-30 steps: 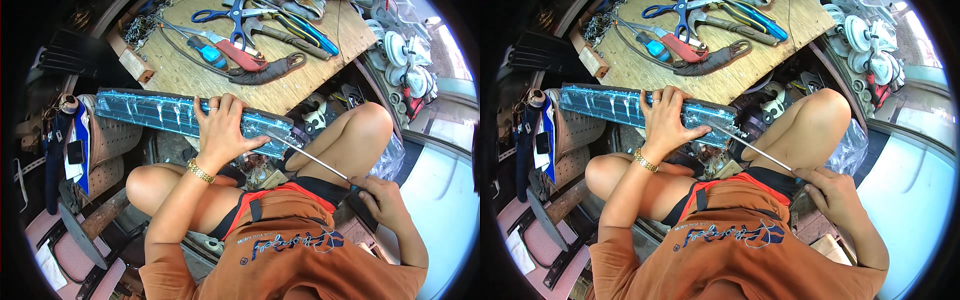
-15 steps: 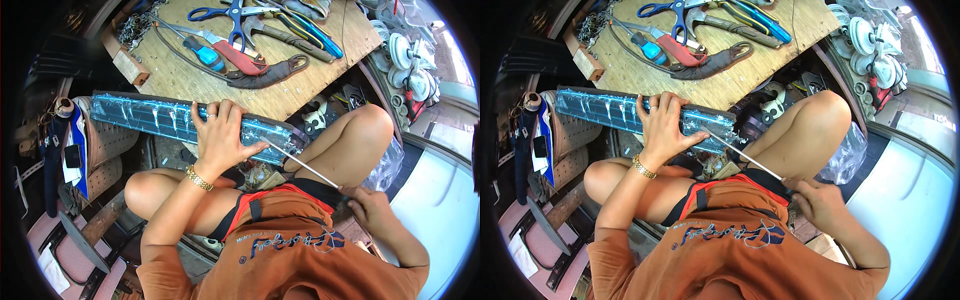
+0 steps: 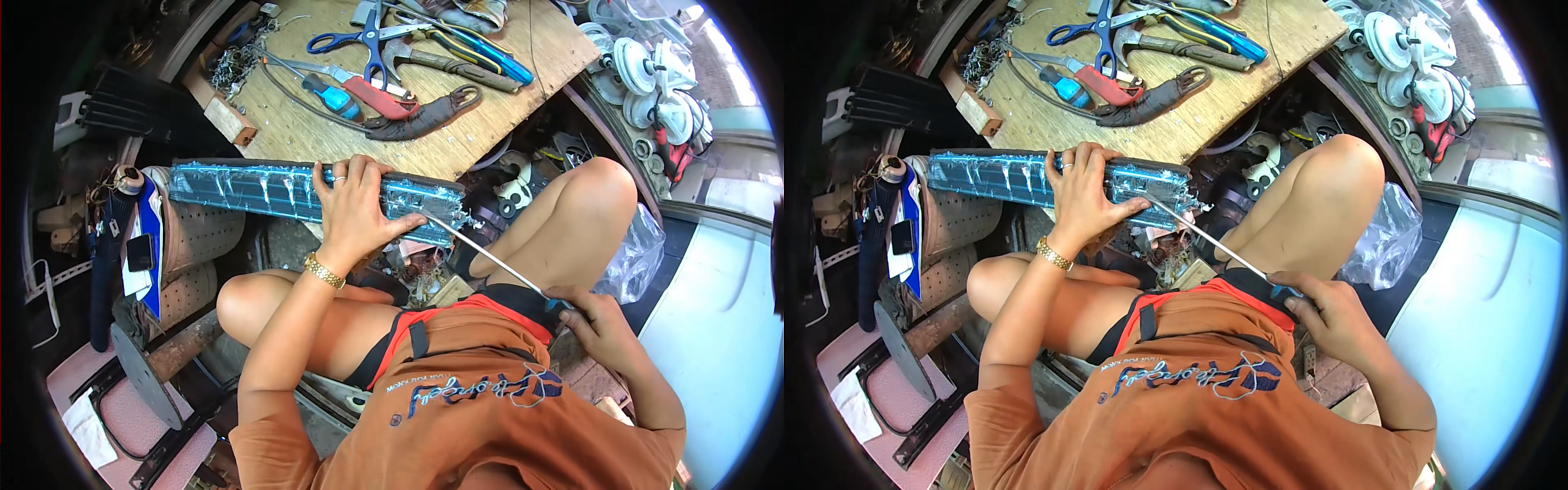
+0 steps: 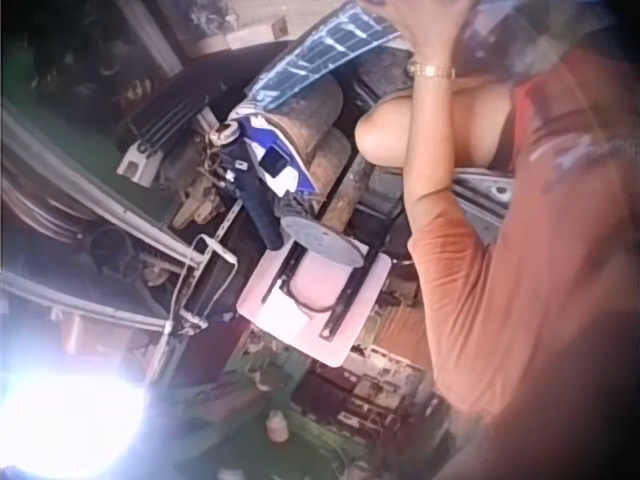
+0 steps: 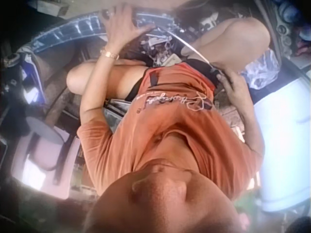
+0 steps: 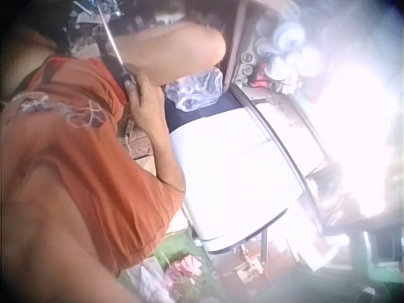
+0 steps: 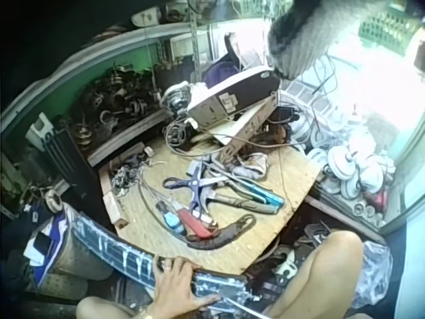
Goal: The person uses a screwdriver and scissors to repair a blue metal appliance component, prying off metal clips and trimming internal elements by hand while sitting on the floor.
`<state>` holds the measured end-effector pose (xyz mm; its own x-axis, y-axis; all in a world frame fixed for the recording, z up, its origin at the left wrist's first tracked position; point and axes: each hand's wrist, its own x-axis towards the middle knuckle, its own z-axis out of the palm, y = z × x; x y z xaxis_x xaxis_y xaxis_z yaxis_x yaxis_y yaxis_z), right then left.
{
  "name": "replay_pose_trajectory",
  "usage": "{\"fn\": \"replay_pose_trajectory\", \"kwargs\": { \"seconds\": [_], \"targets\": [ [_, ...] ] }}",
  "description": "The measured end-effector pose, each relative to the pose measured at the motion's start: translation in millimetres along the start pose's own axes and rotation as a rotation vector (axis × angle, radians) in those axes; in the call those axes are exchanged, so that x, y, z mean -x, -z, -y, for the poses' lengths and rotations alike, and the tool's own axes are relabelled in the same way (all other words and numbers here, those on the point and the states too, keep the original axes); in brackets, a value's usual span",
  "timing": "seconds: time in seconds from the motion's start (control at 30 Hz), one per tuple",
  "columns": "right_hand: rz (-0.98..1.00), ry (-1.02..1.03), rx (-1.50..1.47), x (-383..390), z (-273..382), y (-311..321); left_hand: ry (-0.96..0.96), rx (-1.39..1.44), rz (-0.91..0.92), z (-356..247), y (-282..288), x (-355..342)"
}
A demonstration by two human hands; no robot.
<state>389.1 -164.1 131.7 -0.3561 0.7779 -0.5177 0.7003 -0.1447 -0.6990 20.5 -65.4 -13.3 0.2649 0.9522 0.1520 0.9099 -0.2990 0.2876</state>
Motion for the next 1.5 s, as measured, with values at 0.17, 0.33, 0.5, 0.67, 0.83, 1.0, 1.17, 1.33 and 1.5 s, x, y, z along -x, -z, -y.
{"fn": "replay_pose_trajectory", "kwargs": {
  "seconds": [0.17,0.33,0.5,0.67,0.83,1.0,1.17,1.33,1.5],
  "targets": [
    [0.000,0.061,0.068,-9.9,5.1,2.0,-0.022,-0.003,-0.019,-1.4,1.6,1.4],
    [0.050,0.011,0.161,-19.7,11.6,-1.3,0.009,-0.011,0.041,-4.8,3.1,2.8],
    [0.040,-0.098,-0.234,-7.3,-10.6,-64.7,-0.019,0.004,0.009,3.9,-3.8,4.6],
    [0.087,-0.263,-0.648,-1.3,-26.4,-57.1,-0.060,0.016,-0.023,3.7,-0.6,4.2],
    [-0.042,-0.021,-0.106,21.5,-23.2,-13.1,-0.035,-0.003,0.060,0.4,8.7,13.4],
    [-0.113,0.074,0.112,36.3,-46.0,1.3,-0.040,0.000,0.059,-16.7,5.8,10.5],
    [-0.088,0.123,0.192,26.7,-42.5,8.4,0.071,0.006,0.100,-37.4,-2.3,9.9],
    [-0.066,0.120,0.228,20.1,-36.6,14.9,0.071,-0.010,0.106,-37.9,-4.1,7.2],
    [0.020,0.038,0.318,15.2,-1.9,27.6,0.053,-0.017,0.101,-34.2,-8.0,8.7]
  ]
}}
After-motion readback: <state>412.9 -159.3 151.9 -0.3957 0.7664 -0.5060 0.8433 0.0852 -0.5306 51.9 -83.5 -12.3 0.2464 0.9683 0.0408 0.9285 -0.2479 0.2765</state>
